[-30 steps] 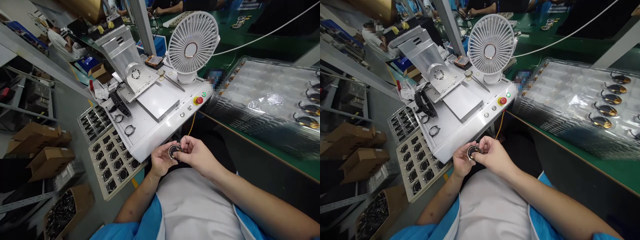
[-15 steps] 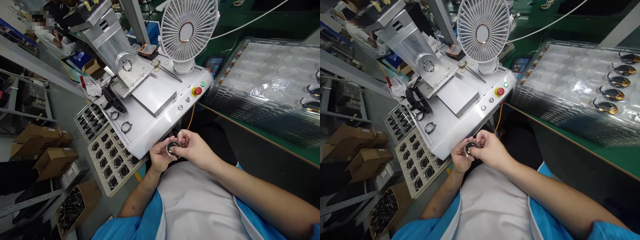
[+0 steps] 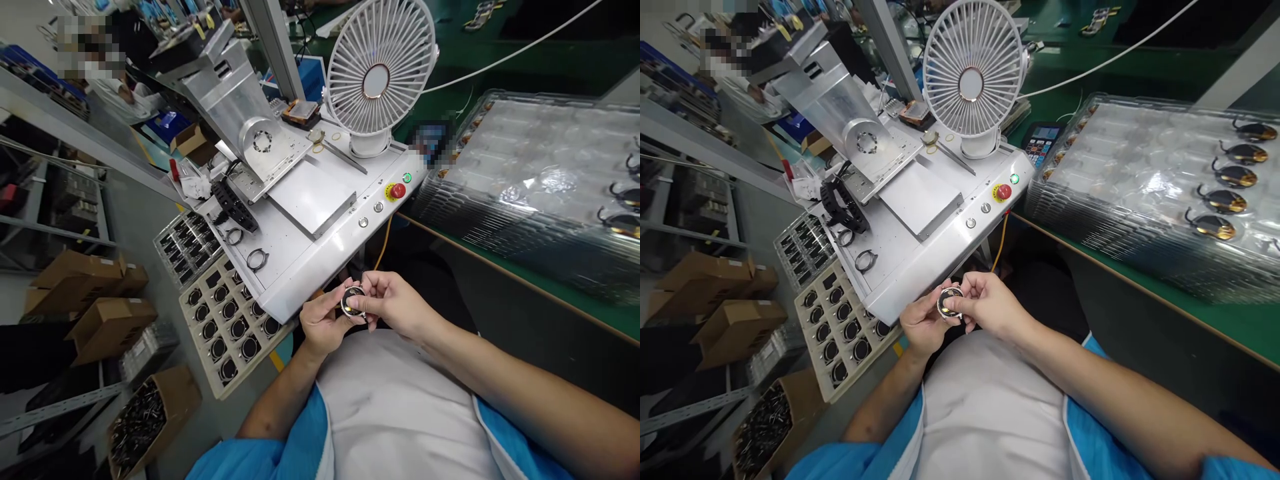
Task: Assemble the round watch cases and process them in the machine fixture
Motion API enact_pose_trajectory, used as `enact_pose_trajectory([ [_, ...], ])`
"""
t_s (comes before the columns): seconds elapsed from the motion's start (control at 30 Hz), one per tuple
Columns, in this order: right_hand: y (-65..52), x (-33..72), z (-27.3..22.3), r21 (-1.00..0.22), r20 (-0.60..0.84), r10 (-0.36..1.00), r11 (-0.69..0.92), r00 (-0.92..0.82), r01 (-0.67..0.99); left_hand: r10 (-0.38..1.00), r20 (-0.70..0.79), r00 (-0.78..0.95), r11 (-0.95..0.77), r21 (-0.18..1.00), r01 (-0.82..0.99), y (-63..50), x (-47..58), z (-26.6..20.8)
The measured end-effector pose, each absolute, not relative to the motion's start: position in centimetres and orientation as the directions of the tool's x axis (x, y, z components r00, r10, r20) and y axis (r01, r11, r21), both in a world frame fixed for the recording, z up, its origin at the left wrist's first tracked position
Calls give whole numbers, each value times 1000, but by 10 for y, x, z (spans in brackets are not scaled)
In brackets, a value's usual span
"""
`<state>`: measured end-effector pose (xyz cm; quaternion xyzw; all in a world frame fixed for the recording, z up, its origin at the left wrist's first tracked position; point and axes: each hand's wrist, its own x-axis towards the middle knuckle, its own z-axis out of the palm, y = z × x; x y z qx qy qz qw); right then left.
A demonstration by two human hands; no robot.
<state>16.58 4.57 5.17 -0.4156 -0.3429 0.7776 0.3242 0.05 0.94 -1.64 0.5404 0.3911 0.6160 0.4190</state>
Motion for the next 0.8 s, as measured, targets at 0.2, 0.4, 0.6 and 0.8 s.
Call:
enact_pose_trajectory([
  [0.2,48,153,51,-807,-385,812,-527,-439,-268,908,384,-168,-402,911,-90,12,5,-11],
  [0.4,99,150,52,-894,-387,853,-440,-350,-84,927,219,-305,-302,918,-258,21,5,-5],
  [0.6,186,161,75,-956,-283,958,-277,55,-91,975,197,-97,-216,945,-245,20,-3,11],
  [0.8,168,169,77,-985,-149,989,-149,-4,-91,934,319,-164,-328,944,-30,17,-2,10],
])
